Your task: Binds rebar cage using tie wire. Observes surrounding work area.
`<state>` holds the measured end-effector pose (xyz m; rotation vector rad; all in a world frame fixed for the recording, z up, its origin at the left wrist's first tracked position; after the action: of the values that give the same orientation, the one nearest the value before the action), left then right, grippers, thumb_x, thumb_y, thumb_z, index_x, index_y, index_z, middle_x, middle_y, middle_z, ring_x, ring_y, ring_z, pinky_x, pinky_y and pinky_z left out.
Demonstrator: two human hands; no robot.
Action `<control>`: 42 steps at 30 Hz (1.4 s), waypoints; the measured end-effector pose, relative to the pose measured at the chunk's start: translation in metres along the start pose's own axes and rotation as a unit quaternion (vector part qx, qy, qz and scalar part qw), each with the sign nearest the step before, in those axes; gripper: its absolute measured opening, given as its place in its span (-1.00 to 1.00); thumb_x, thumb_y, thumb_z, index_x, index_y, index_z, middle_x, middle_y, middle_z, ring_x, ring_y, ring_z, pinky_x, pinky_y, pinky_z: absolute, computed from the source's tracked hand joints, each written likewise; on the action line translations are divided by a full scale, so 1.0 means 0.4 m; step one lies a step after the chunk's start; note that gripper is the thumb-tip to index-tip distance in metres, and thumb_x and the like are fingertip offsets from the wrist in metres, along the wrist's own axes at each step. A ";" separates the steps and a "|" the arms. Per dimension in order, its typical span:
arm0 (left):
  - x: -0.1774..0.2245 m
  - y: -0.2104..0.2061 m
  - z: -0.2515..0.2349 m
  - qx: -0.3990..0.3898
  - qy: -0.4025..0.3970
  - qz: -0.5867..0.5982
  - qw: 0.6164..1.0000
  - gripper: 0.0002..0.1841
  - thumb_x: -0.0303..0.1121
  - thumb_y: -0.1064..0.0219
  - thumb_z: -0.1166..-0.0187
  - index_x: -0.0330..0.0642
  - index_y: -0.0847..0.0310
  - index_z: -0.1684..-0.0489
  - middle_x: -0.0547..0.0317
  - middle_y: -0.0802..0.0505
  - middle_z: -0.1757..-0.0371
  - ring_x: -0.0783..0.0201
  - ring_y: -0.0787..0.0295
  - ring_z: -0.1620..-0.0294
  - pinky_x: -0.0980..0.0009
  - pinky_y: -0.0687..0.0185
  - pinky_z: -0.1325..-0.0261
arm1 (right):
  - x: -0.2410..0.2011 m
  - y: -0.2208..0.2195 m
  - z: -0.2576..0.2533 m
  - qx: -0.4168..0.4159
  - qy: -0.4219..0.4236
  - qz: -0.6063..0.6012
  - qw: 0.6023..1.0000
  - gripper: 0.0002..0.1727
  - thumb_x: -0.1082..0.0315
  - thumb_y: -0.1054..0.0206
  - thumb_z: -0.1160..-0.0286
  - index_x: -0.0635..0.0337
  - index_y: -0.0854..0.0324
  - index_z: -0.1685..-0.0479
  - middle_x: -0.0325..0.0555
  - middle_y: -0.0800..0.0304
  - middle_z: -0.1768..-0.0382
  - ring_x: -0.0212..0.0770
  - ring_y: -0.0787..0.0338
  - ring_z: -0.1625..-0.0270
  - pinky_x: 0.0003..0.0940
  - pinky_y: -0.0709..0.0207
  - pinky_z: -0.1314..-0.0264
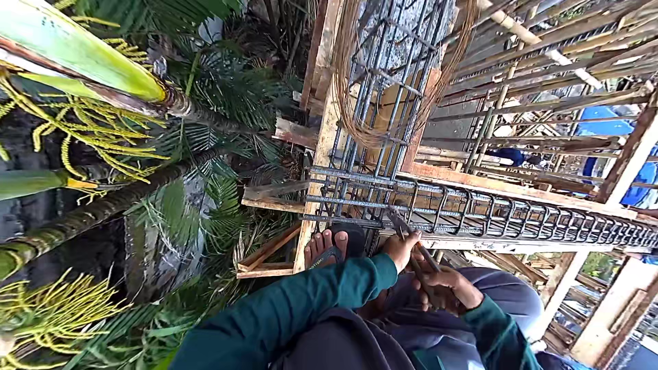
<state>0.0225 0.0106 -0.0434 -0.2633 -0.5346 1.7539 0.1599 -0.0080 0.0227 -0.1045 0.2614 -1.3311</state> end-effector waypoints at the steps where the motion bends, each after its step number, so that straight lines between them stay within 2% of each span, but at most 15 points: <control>1: 0.007 0.000 -0.002 0.007 0.009 0.020 1.000 -0.48 -0.02 -0.15 -0.82 -0.45 -0.62 -0.11 -0.13 -0.80 0.07 0.16 -0.79 0.09 0.21 -0.70 -0.10 | -0.039 -0.006 0.019 0.096 0.001 0.145 0.985 -0.44 0.25 -0.29 -0.43 0.22 -0.47 -0.47 -0.05 -0.82 0.13 -0.17 -0.86 0.32 -0.22 -0.82 0.27; 4: 0.018 -0.006 -0.005 0.021 0.045 0.043 0.998 -0.45 0.02 -0.20 -0.79 -0.46 -0.61 -0.16 -0.15 -0.83 0.07 0.13 -0.83 0.12 0.20 -0.74 -0.04 | -0.118 -0.094 0.072 0.286 -0.004 0.553 0.782 -0.12 0.07 -0.59 -0.35 0.28 -0.35 -0.67 0.22 -0.70 -0.31 0.18 -0.80 -0.20 0.20 -0.69 -0.17; 7: 0.016 -0.002 0.002 0.024 0.057 0.000 0.998 -0.45 0.07 -0.17 -0.79 -0.39 -0.64 -0.09 -0.03 -0.83 0.18 0.24 -0.76 0.25 0.28 -0.64 0.08 | -0.105 -0.176 0.050 0.351 -0.026 0.706 0.615 0.05 0.21 -0.63 -0.19 0.34 -0.20 -0.79 0.44 -0.63 -0.36 0.40 -0.78 -0.22 0.29 -0.67 -0.03; 10: 0.013 0.024 0.010 0.016 0.040 -0.019 0.999 -0.43 0.01 -0.09 -0.85 -0.45 -0.53 -0.32 -0.20 -0.75 -0.14 0.10 -0.74 -0.09 0.17 -0.61 -0.26 | -0.074 -0.142 0.007 0.270 -0.124 0.592 0.749 0.05 0.26 -0.50 -0.30 0.23 0.05 -0.86 0.27 -0.58 -0.43 0.22 -0.87 -0.07 0.19 -0.72 -0.09; 13: 0.018 0.030 0.023 0.009 0.014 -0.007 1.000 -0.37 0.07 0.00 -0.87 -0.42 -0.42 -0.48 -0.23 -0.73 -0.31 0.05 -0.70 -0.26 0.12 -0.56 -0.35 | -0.010 -0.069 -0.008 0.096 0.026 0.213 0.972 -0.19 0.33 -0.41 0.01 0.16 -0.26 -0.46 -0.13 -0.54 0.43 -0.28 -0.52 0.66 -0.36 -0.44 0.71; 14: 0.016 0.031 0.021 0.001 0.010 -0.002 1.000 -0.35 0.07 0.01 -0.87 -0.41 -0.35 -0.55 -0.24 -0.71 -0.37 0.03 -0.69 -0.30 0.10 -0.56 -0.36 | 0.021 -0.065 -0.018 -0.022 0.049 0.001 0.999 -0.35 0.34 -0.42 -0.11 0.08 -0.32 -0.32 -0.30 -0.55 0.48 -0.45 -0.50 0.72 -0.55 -0.43 0.77; 16: 0.003 0.032 0.003 0.006 -0.007 0.000 1.000 -0.40 0.03 -0.06 -0.86 -0.41 -0.34 -0.50 -0.19 -0.76 -0.21 0.10 -0.74 -0.11 0.16 -0.63 -0.19 | 0.064 -0.071 -0.033 -0.161 0.052 -0.199 0.965 -0.46 0.25 -0.51 -0.25 0.07 -0.46 -0.26 -0.27 -0.68 0.31 -0.44 -0.64 0.58 -0.54 -0.60 0.59; 19: -0.009 0.047 -0.022 0.017 -0.032 0.005 0.999 -0.49 -0.06 -0.26 -0.77 -0.43 -0.47 -0.31 -0.09 -0.78 0.04 0.19 -0.77 0.13 0.24 -0.71 -0.06 | 0.044 -0.064 -0.019 0.058 0.042 0.058 0.996 -0.42 0.32 -0.29 -0.22 0.26 -0.45 -0.36 -0.13 -0.77 0.22 -0.29 -0.76 0.40 -0.37 -0.69 0.39; 23: 0.008 0.051 -0.029 0.044 -0.024 -0.029 0.998 -0.47 -0.07 -0.46 -0.62 -0.41 -0.54 -0.22 -0.10 -0.79 0.08 0.19 -0.79 0.18 0.23 -0.74 -0.06 | -0.031 -0.138 0.042 0.306 0.020 0.562 0.768 0.07 0.20 -0.60 -0.25 0.33 -0.10 -0.82 0.37 -0.64 -0.37 0.31 -0.79 -0.21 0.30 -0.66 -0.17; 26: 0.022 0.036 -0.018 0.047 0.003 -0.028 0.999 -0.49 -0.10 -0.40 -0.67 -0.39 -0.47 -0.29 0.00 -0.76 0.25 0.27 -0.78 0.35 0.34 -0.77 0.12 | -0.036 -0.190 0.027 0.351 -0.055 0.662 0.660 0.21 0.13 -0.65 -0.19 0.36 0.04 -0.87 0.44 -0.54 -0.44 0.39 -0.75 -0.29 0.27 -0.64 -0.16; 29: 0.010 0.045 0.003 0.020 0.024 -0.007 0.999 -0.57 -0.12 -0.23 -0.80 -0.36 -0.45 -0.30 0.04 -0.74 0.27 0.27 -0.76 0.37 0.35 -0.75 0.20 | -0.004 -0.138 -0.003 0.268 -0.036 0.508 0.818 0.13 0.40 -0.50 -0.18 0.29 0.12 -0.87 0.25 -0.60 -0.39 0.16 -0.86 -0.04 0.07 -0.75 -0.05; 31: -0.001 0.063 0.020 0.010 0.028 0.004 1.000 -0.53 -0.05 -0.19 -0.81 -0.36 -0.47 -0.27 -0.04 -0.71 0.16 0.17 -0.73 0.27 0.21 -0.75 0.13 | 0.034 -0.094 -0.008 0.132 0.082 0.213 0.965 0.03 0.41 -0.38 0.01 0.20 -0.08 -0.75 -0.09 -0.63 0.20 -0.24 -0.65 0.50 -0.34 -0.59 0.54; 32: -0.006 0.071 0.023 0.013 0.019 0.003 1.000 -0.49 -0.02 -0.22 -0.79 -0.37 -0.48 -0.29 -0.11 -0.71 0.09 0.11 -0.72 0.19 0.15 -0.74 0.08 | 0.053 -0.087 -0.010 0.009 0.106 -0.005 0.994 -0.11 0.39 -0.38 -0.07 0.09 -0.19 -0.64 -0.20 -0.63 0.29 -0.37 -0.60 0.58 -0.48 -0.53 0.63; 34: -0.009 0.075 0.014 0.013 0.001 -0.014 1.000 -0.47 0.02 -0.23 -0.77 -0.38 -0.51 -0.27 -0.13 -0.68 0.02 0.10 -0.64 0.11 0.15 -0.65 0.01 | 0.074 -0.088 -0.019 -0.203 0.089 -0.282 0.933 -0.19 0.31 -0.47 -0.24 0.04 -0.31 -0.65 -0.13 -0.70 0.13 -0.29 -0.73 0.41 -0.42 -0.66 0.41; 42: -0.003 0.041 -0.010 -0.037 -0.004 0.012 0.999 -0.48 -0.04 -0.10 -0.86 -0.42 -0.44 -0.36 -0.05 -0.78 0.07 0.27 -0.73 0.14 0.34 -0.64 -0.08 | 0.054 -0.051 -0.022 0.075 0.042 0.081 0.993 -0.17 0.39 -0.31 -0.05 0.32 -0.30 -0.58 -0.03 -0.82 -0.15 -0.19 -0.88 0.15 -0.29 -0.79 0.14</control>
<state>0.0105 0.0073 -0.0550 -0.3161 -0.6041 1.7611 0.1429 -0.0330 0.0160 0.0983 0.2351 -1.1898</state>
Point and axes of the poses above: each hand's wrist, its own z-axis away from the middle knuckle, its own y-axis out of the back of the hand, x = y × z, the point moved 5 cm from there along -z, towards the middle knuckle
